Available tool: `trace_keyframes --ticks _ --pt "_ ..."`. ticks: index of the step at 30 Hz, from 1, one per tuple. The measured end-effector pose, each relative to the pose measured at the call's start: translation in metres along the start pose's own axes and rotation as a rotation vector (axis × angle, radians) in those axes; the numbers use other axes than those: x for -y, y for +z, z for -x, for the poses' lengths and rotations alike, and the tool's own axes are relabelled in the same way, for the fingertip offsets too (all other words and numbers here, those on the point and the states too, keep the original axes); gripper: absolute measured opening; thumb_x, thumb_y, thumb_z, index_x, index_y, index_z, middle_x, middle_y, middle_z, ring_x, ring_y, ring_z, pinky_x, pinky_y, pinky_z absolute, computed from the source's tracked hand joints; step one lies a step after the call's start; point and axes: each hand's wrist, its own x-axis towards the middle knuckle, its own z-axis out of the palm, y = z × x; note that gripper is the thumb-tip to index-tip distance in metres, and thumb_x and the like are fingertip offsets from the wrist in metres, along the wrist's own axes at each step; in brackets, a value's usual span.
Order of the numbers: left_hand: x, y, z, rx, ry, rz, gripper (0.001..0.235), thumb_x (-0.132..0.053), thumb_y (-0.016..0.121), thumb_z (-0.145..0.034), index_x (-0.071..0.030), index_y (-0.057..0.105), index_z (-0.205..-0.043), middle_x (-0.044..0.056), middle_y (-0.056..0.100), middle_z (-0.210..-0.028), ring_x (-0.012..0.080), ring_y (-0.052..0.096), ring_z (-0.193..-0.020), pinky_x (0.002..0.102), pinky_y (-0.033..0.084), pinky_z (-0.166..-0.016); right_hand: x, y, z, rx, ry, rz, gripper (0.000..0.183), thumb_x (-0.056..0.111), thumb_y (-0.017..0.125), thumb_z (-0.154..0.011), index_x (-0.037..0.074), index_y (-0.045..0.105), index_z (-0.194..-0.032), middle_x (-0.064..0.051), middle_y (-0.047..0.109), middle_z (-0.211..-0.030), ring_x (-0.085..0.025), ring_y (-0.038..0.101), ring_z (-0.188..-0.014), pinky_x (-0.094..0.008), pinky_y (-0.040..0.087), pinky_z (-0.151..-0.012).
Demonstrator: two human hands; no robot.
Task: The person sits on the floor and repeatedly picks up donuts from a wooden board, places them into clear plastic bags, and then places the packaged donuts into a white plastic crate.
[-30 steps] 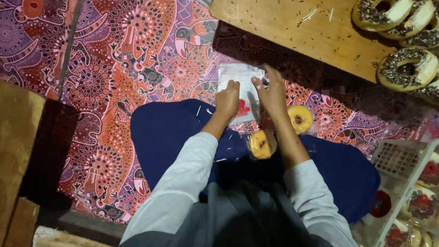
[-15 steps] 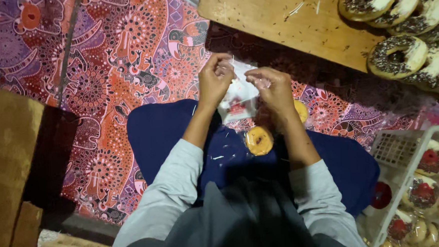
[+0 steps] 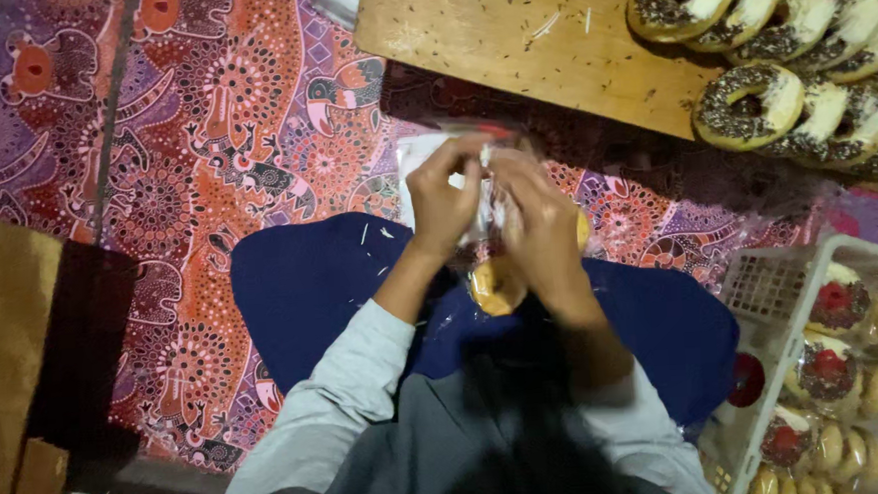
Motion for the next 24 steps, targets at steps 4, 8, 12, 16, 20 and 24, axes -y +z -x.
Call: trace_keyframes --ticks 4,8,12,16,20,24 --pt "-0.010 0.014 0.012 0.261 0.251 0.053 0.019 0.009 0.068 -0.081 0.000 0.070 -0.097 0.012 0.074 -0.113 0.0229 0.074 -0.100 0.029 0.060 -0.086 -0.036 0.000 -0.012 -0.005 -0.082 -0.011 0.058 0.001 0.061 -0.094 -0.009 0.048 -0.149 -0.030 0.051 -0.150 -0.046 0.055 -0.137 -0.043 0.045 -0.113" --pt "-0.010 0.030 0.022 0.207 0.131 0.170 0.017 0.008 0.067 -0.083 -0.004 0.071 -0.094 0.010 0.075 -0.106 0.0216 0.075 -0.096 0.029 0.061 -0.084 -0.055 0.000 -0.006 -0.068 -0.063 -0.090 0.054 0.006 0.060 -0.098 0.001 0.050 -0.151 -0.023 0.056 -0.151 -0.040 0.059 -0.140 -0.039 0.048 -0.117" --pt "-0.004 0.051 0.029 0.137 0.077 0.365 0.049 -0.003 0.078 -0.085 -0.007 0.053 -0.127 0.005 0.061 -0.127 0.0165 0.066 -0.115 0.029 0.055 -0.101 -0.062 -0.007 -0.006 -0.152 -0.080 -0.264 0.046 0.012 0.051 -0.114 0.004 0.043 -0.159 -0.023 0.042 -0.166 -0.039 0.050 -0.152 -0.041 0.043 -0.126" --pt "0.017 0.067 0.006 0.282 -0.321 1.046 0.105 -0.028 0.082 -0.087 0.000 0.020 -0.168 0.008 0.042 -0.166 0.0137 0.051 -0.150 0.030 0.044 -0.126 -0.065 -0.026 -0.021 -0.068 -0.033 0.052 0.054 0.021 0.066 -0.102 0.010 0.049 -0.152 -0.019 0.047 -0.160 -0.039 0.052 -0.147 -0.040 0.045 -0.121" --pt "0.026 0.088 -0.014 0.511 -0.431 1.250 0.090 -0.037 0.077 -0.097 -0.006 0.022 -0.162 0.009 0.049 -0.144 0.0183 0.056 -0.112 0.033 0.044 -0.100 -0.075 -0.034 -0.039 -0.074 -0.241 0.086 0.056 0.014 0.066 -0.101 0.005 0.050 -0.153 -0.028 0.038 -0.162 -0.048 0.043 -0.149 -0.047 0.041 -0.120" --pt "0.049 0.105 -0.073 0.378 -0.473 1.338 0.043 -0.013 0.071 -0.098 -0.015 0.049 -0.136 0.011 0.062 -0.130 0.0235 0.067 -0.115 0.048 0.050 -0.107 -0.095 -0.045 -0.038 0.047 -0.200 0.080 0.027 0.018 0.071 -0.100 0.007 0.072 -0.124 -0.021 0.067 -0.133 -0.038 0.067 -0.122 -0.045 0.057 -0.101"
